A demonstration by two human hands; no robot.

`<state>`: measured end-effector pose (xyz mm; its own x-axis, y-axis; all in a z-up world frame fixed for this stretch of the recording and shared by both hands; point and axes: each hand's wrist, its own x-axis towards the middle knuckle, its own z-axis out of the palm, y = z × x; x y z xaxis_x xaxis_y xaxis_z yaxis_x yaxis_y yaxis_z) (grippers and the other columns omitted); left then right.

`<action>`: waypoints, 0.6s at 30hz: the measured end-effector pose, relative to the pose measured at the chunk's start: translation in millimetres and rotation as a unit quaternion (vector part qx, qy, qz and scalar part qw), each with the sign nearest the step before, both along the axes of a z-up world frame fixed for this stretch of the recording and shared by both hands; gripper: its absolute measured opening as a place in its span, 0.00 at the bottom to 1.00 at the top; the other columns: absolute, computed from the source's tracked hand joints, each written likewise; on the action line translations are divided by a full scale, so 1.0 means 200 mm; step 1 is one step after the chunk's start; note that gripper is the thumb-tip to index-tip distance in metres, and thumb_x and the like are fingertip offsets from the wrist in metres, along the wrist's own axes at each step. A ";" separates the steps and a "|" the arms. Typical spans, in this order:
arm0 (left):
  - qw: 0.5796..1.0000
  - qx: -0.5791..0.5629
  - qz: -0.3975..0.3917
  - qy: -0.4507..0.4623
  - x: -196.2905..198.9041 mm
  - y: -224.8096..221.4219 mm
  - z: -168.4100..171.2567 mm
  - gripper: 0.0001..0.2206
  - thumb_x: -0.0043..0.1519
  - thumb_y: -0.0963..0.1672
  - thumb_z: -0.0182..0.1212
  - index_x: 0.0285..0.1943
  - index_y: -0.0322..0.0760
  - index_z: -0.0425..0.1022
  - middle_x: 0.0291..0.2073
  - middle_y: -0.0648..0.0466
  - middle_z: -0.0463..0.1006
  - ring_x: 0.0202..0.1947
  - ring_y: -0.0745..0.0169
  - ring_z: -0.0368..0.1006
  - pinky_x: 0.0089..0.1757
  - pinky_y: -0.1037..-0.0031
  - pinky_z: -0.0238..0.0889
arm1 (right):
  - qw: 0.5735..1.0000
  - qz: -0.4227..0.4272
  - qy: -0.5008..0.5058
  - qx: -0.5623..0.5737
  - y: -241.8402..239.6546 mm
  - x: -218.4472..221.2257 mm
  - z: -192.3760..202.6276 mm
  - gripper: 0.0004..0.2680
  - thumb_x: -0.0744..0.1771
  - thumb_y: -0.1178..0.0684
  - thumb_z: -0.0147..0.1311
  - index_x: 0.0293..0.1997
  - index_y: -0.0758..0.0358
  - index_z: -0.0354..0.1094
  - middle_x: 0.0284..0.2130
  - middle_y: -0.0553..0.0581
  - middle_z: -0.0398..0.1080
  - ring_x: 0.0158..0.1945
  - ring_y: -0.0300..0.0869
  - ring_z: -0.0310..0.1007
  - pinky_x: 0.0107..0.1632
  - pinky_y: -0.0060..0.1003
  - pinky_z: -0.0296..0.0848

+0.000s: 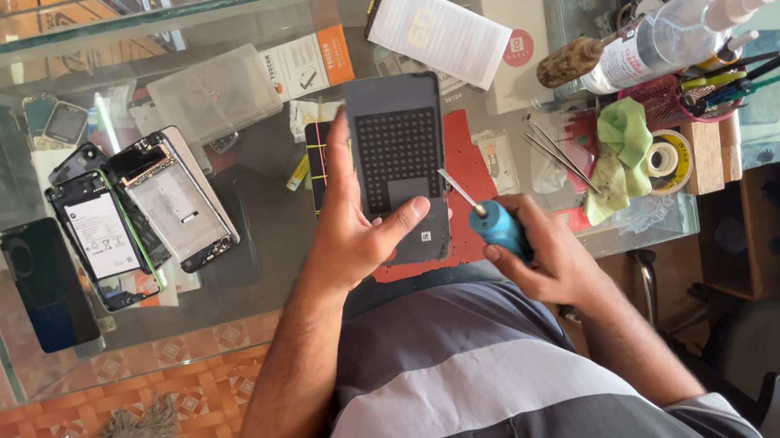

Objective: The person uses a blue electric screwdriver to remove screws from a black smartphone back cover. They work on a glass table cluttered with other disassembled phones and tools. The person removes the screws and sets the screwdriver down.

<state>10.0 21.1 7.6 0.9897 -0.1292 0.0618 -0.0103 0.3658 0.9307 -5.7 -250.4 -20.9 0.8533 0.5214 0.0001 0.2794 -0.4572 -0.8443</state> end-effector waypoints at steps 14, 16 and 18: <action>0.994 -0.031 -0.080 0.068 0.03 0.03 0.01 0.30 0.63 0.46 0.68 0.73 0.31 0.61 0.61 0.46 0.77 0.58 0.59 0.75 0.56 0.69 0.68 | 0.816 -0.260 0.248 0.453 0.21 0.19 0.09 0.07 0.68 0.64 0.57 0.37 0.66 0.59 0.22 0.55 0.64 0.20 0.40 0.66 0.23 0.40 0.69; 0.985 -0.166 -0.039 -0.018 0.01 0.00 -0.02 0.34 0.63 0.54 0.68 0.71 0.34 0.58 0.62 0.51 0.74 0.58 0.64 0.74 0.55 0.75 0.67 | 0.800 -0.279 0.240 0.475 0.23 0.19 0.11 0.07 0.68 0.64 0.56 0.37 0.66 0.59 0.22 0.55 0.64 0.20 0.40 0.65 0.24 0.39 0.68; 0.990 -0.131 -0.025 -0.050 -0.04 -0.10 -0.06 0.29 0.66 0.48 0.68 0.71 0.33 0.59 0.61 0.52 0.73 0.55 0.63 0.75 0.55 0.71 0.69 | 0.789 -0.300 0.235 0.482 0.26 0.19 0.12 0.06 0.69 0.64 0.56 0.37 0.66 0.59 0.22 0.55 0.64 0.20 0.40 0.65 0.24 0.39 0.69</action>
